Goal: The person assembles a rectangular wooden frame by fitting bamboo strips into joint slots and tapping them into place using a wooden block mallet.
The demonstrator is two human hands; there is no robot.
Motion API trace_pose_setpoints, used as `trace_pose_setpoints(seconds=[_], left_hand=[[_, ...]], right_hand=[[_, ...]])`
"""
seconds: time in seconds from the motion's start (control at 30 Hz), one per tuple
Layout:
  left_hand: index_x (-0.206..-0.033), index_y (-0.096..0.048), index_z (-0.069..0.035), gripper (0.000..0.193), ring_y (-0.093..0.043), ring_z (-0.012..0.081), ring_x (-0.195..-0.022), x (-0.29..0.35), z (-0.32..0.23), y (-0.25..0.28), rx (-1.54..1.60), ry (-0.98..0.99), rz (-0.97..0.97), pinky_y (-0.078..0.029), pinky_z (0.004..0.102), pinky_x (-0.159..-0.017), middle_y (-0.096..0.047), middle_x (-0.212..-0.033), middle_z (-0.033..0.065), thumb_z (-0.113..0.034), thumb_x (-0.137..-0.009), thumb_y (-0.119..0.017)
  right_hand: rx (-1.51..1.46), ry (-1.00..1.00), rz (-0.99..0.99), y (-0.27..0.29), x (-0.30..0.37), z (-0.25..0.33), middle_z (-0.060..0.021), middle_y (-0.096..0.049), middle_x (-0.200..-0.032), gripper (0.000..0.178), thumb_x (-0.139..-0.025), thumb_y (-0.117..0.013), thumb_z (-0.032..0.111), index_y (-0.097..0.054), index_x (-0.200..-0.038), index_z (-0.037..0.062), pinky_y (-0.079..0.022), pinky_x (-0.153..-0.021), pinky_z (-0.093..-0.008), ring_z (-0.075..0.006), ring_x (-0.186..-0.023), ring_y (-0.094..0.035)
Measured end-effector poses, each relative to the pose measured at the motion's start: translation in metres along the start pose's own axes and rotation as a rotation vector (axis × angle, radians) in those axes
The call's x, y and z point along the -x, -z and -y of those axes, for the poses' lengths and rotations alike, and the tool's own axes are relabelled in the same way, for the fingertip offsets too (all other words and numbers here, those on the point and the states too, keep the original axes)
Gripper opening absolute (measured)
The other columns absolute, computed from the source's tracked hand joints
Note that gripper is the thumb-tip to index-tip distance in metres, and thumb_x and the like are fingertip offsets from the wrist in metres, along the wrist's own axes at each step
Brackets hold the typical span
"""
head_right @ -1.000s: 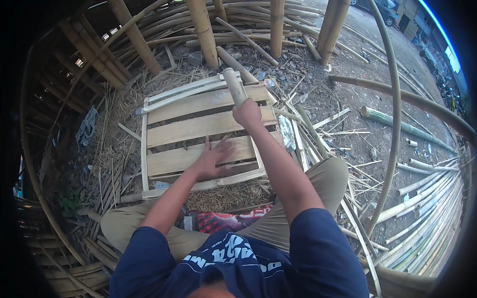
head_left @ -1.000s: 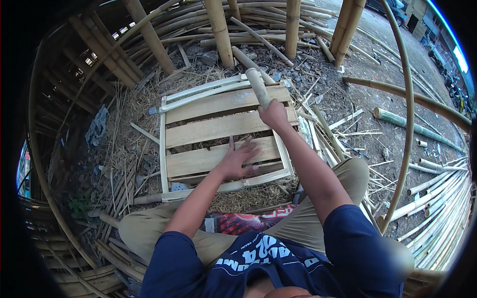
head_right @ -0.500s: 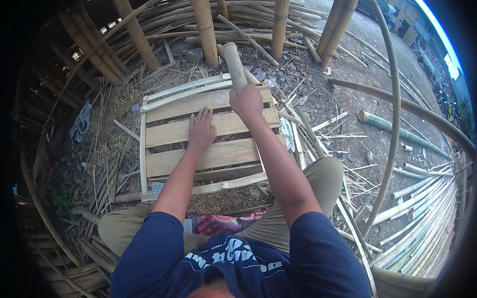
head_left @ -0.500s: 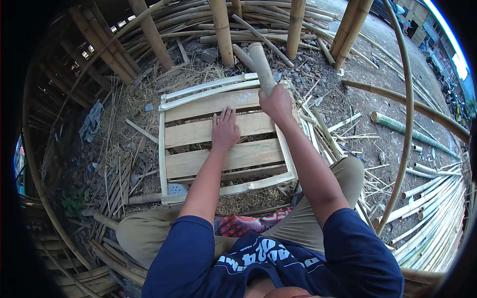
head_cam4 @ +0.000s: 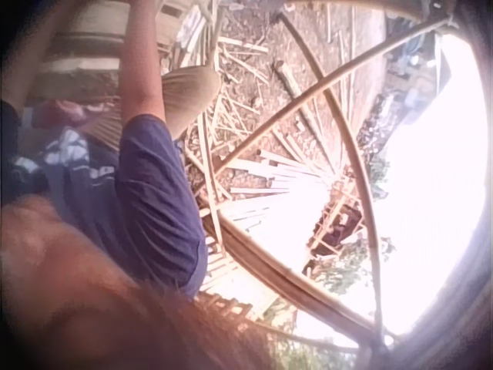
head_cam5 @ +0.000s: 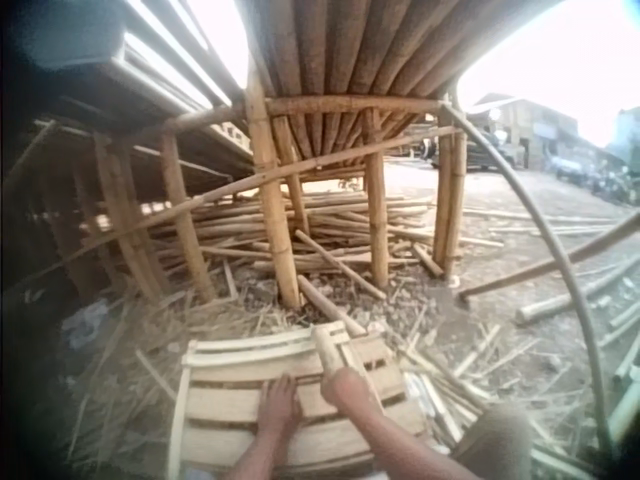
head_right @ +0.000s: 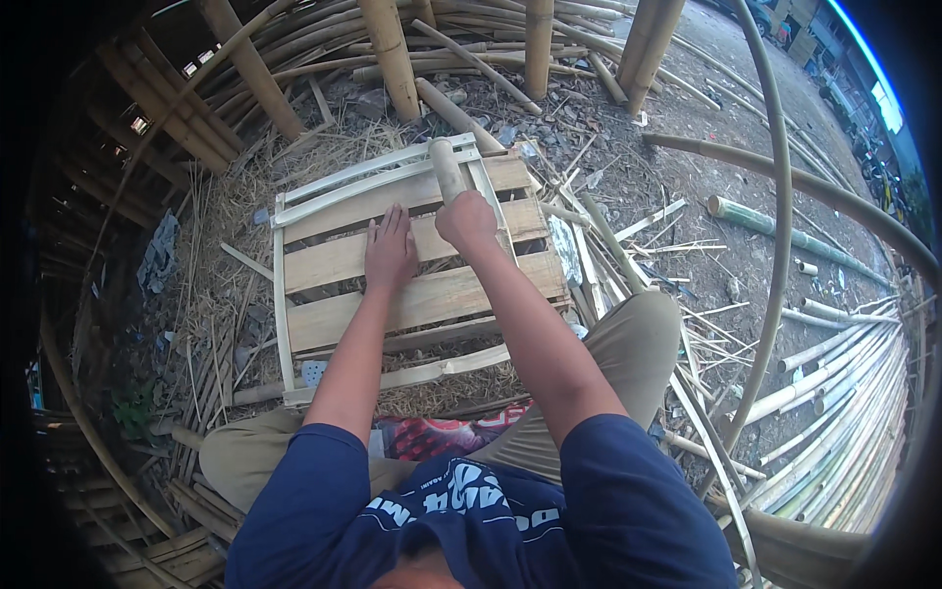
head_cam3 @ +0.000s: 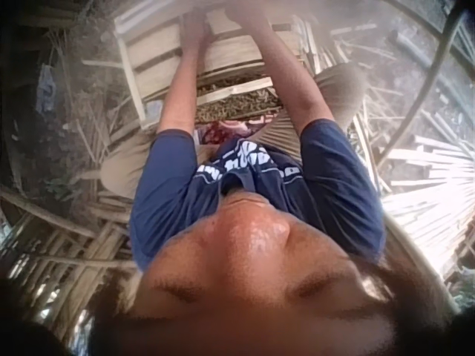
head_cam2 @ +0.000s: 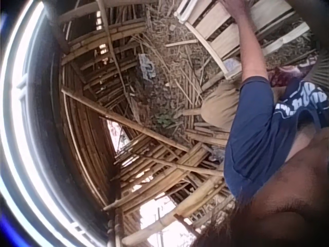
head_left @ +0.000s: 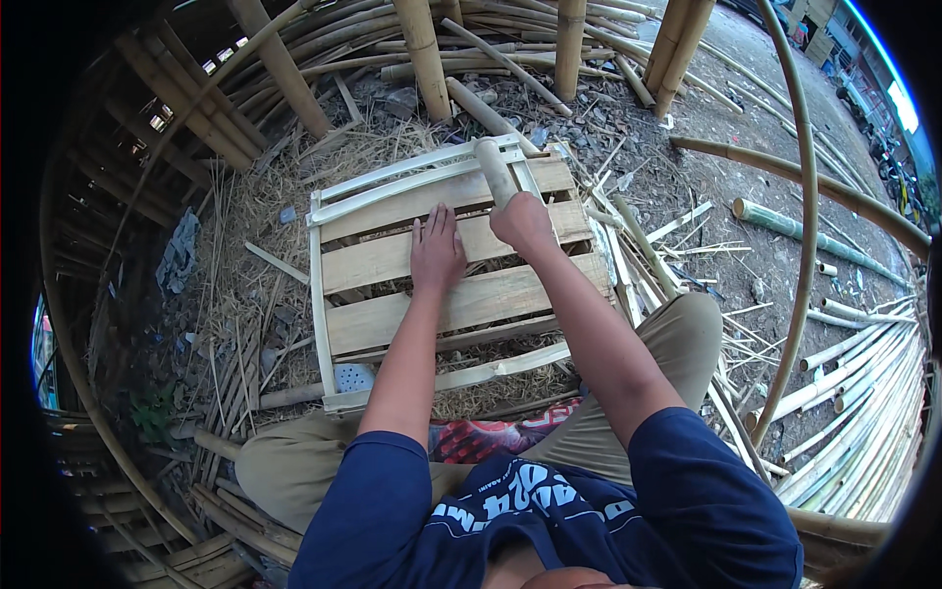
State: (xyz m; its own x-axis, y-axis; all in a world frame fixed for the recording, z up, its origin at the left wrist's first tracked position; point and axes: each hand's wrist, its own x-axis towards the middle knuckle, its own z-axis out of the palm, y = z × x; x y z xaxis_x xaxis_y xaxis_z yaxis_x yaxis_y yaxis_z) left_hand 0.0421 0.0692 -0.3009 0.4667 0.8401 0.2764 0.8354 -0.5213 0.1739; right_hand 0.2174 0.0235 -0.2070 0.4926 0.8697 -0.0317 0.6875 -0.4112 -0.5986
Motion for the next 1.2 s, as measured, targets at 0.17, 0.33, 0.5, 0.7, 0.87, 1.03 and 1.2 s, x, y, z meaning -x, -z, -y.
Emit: trace_pose_setpoints(seconds=[0.17,0.33,0.5,0.7,0.87,1.03,1.2], left_hand=[[-0.157,-0.041,-0.006,0.057,-0.031,0.0223,-0.155,0.004,0.007,-0.002,0.024,-0.001,-0.034,-0.017,0.0483,-0.130,-0.037,-0.166,0.0107,-0.024,-0.103,-0.041],[-0.156,-0.042,-0.004,0.056,-0.030,0.0241,-0.155,0.005,0.005,0.003,-0.004,0.008,-0.029,-0.019,0.0485,-0.129,-0.037,-0.166,0.0114,-0.023,-0.103,-0.040],[-0.154,-0.044,-0.003,0.055,-0.035,0.0253,-0.153,0.004,-0.002,0.004,0.039,-0.010,-0.067,-0.021,0.0484,-0.128,-0.041,-0.163,0.0118,-0.021,-0.102,-0.043],[-0.146,-0.052,-0.003,0.050,-0.043,0.0268,-0.148,0.017,0.022,0.012,0.369,-0.050,-0.148,-0.018,0.0602,-0.126,-0.050,-0.155,0.0127,-0.015,-0.098,-0.051],[-0.143,-0.056,-0.003,0.049,-0.036,0.0305,-0.152,0.053,0.072,0.046,0.081,0.259,-0.188,-0.011,0.0726,-0.121,-0.049,-0.156,0.0151,-0.016,-0.096,-0.050],[-0.157,-0.036,-0.001,0.064,-0.024,0.0281,-0.158,0.111,0.111,0.045,-0.094,0.268,-0.098,-0.015,0.0573,-0.128,-0.031,-0.168,0.0139,-0.021,-0.098,-0.048],[-0.156,-0.037,0.000,0.061,-0.025,0.0255,-0.157,0.114,0.097,0.059,-0.052,0.376,-0.018,-0.016,0.0531,-0.129,-0.032,-0.167,0.0145,-0.020,-0.100,-0.047]], right_hand=[[-0.078,0.081,-0.171,0.029,0.012,0.032,-0.0326,-0.071,-0.095,0.051,-0.090,-0.071,0.037,-0.062,-0.102,-0.0121,-0.058,-0.084,-0.0509,-0.0474,-0.092,-0.072],[-0.175,0.156,-0.321,0.057,0.032,0.046,-0.0331,-0.070,-0.088,0.051,-0.091,-0.072,0.037,-0.057,-0.100,-0.0116,-0.058,-0.079,-0.0520,-0.0493,-0.085,-0.072],[-0.166,0.004,-0.128,0.030,0.023,0.015,-0.0341,-0.070,-0.092,0.055,-0.090,-0.073,0.038,-0.060,-0.103,-0.0134,-0.058,-0.082,-0.0514,-0.0487,-0.090,-0.072],[-0.078,0.093,0.011,-0.008,0.043,0.040,-0.0329,-0.071,-0.095,0.054,-0.087,-0.073,0.040,-0.063,-0.100,-0.0122,-0.059,-0.082,-0.0510,-0.0470,-0.092,-0.073],[-0.127,0.283,0.160,-0.056,0.060,0.101,-0.0318,-0.072,-0.092,0.056,-0.087,-0.074,0.042,-0.067,-0.100,-0.0121,-0.059,-0.081,-0.0505,-0.0453,-0.089,-0.074],[-0.083,0.315,0.400,-0.102,0.074,0.154,-0.0276,-0.074,-0.089,0.054,-0.088,-0.074,0.041,-0.066,-0.100,-0.0111,-0.061,-0.076,-0.0476,-0.0432,-0.086,-0.074],[-0.166,0.427,0.151,-0.079,0.094,0.202,-0.0270,-0.072,-0.085,0.049,-0.091,-0.072,0.038,-0.060,-0.099,-0.0087,-0.060,-0.071,-0.0485,-0.0438,-0.081,-0.074]])
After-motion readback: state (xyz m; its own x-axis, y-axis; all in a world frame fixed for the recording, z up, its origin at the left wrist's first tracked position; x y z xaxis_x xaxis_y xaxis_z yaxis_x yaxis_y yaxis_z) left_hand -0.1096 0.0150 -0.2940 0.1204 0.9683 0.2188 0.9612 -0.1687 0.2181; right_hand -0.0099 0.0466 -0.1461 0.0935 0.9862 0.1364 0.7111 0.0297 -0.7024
